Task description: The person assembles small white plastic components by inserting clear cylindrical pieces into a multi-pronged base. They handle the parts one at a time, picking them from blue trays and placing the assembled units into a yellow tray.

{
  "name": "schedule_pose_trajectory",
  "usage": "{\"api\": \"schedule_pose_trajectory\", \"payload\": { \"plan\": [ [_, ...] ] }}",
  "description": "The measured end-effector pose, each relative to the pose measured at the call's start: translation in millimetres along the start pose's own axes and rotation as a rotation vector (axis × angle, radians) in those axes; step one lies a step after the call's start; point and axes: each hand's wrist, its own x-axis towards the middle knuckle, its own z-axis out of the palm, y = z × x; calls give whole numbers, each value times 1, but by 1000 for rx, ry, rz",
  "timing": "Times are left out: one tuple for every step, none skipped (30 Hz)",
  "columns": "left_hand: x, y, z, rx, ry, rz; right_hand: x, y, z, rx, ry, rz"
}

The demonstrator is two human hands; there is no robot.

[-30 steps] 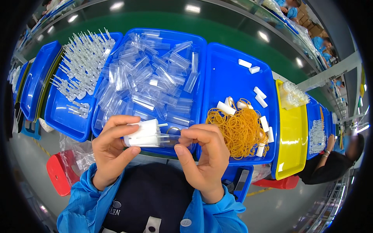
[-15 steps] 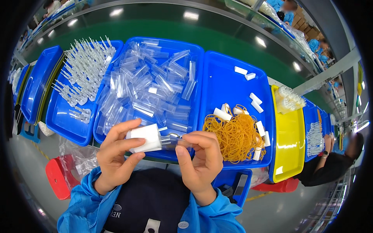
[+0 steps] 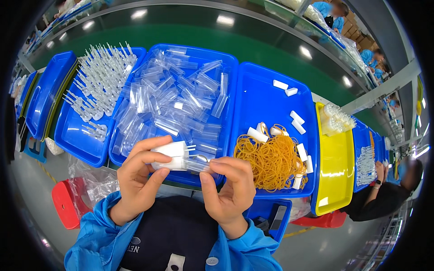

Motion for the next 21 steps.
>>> {"api": "schedule_pose_trajectory", "payload": {
  "plan": [
    [0, -1, -1, 34, -13, 9, 0, 1, -1, 13, -21, 24],
    [0, -1, -2, 68, -26, 18, 0, 2, -3, 26, -42, 47],
    [-1, -2, -3, 103, -37, 27, 0, 2, -4, 41, -65, 71],
    [0, -1, -2, 117, -38, 36, 0, 3, -5, 45, -62, 79],
    [0, 1, 0, 132, -39, 44, 0, 3, -6, 50, -58, 88],
    [1, 1, 0, 149, -40, 53, 0, 3, -6, 56, -54, 96],
    [2, 0, 0, 175, -44, 101, 1, 3, -7, 63, -66, 115],
    [3, -3, 0, 201, -48, 150, 3, 2, -7, 71, -77, 134],
    [4, -5, 0, 227, -51, 197, 5, 1, -7, 79, -90, 154],
    [3, -7, 1, 204, -32, 189, 6, 1, -8, 118, -108, 203],
    [1, -9, 3, 181, -13, 180, 8, 1, -10, 158, -127, 251],
    [-1, -10, 4, 158, 3, 172, 9, 1, -12, 197, -142, 300],
    [-2, -10, 4, 114, -4, 147, 8, 1, -12, 234, -130, 333],
    [-3, -10, 5, 69, -11, 122, 8, 1, -12, 271, -118, 366],
    [-5, -10, 5, 26, -17, 95, 7, 1, -12, 310, -106, 401],
    [-5, -10, 7, -32, 10, 80, 7, 0, -11, 287, -70, 408],
    [-5, -10, 10, -89, 37, 66, 7, -1, -9, 264, -33, 414],
    [-5, -10, 12, -148, 57, 50, 7, -2, -7, 238, 11, 422],
    [-5, -10, 11, -50, 36, 81, 8, -1, -5, 190, -13, 335],
    [-6, -11, 11, 47, 14, 113, 8, 1, -2, 140, -36, 249],
    [-5, -11, 10, 146, -10, 149, 9, 2, 0, 91, -58, 162]
  ]
}}
